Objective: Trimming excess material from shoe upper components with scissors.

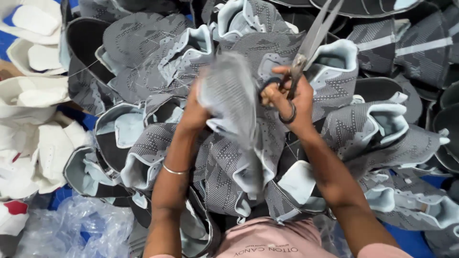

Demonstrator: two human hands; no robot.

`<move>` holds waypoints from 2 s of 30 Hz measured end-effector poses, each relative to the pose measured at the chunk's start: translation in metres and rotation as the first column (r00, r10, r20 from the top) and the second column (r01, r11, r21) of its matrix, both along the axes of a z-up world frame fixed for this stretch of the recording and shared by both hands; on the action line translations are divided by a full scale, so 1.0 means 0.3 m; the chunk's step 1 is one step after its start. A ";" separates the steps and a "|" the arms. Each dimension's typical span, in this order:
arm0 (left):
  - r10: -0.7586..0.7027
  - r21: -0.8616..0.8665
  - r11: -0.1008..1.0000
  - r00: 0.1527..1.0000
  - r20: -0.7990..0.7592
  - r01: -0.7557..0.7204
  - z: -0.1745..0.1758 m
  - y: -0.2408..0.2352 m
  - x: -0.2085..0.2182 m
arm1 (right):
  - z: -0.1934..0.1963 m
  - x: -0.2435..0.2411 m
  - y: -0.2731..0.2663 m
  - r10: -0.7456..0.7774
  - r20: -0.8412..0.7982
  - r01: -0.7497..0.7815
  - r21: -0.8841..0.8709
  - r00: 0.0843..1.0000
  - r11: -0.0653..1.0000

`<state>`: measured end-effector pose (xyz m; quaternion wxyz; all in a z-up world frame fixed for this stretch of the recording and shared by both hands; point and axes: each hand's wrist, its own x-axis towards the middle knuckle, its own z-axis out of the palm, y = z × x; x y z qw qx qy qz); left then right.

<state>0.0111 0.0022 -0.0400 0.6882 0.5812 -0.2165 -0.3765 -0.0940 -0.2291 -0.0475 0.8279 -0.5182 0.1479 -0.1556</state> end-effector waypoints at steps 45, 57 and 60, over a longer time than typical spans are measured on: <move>0.583 -0.297 0.760 0.404 0.705 -0.579 -0.292 0.278 -0.007 | 0.022 -0.004 0.027 0.308 0.024 -0.102 -0.915 0.951 0.389; 0.518 -0.190 0.782 0.449 0.729 -0.594 -0.311 0.426 -0.044 | 0.005 -0.022 0.040 0.314 0.018 -0.074 -0.958 0.949 0.279; 0.509 -0.165 0.775 0.448 0.735 -0.611 -0.298 0.465 -0.070 | 0.016 -0.025 0.054 0.341 0.013 -0.099 -0.946 0.940 0.309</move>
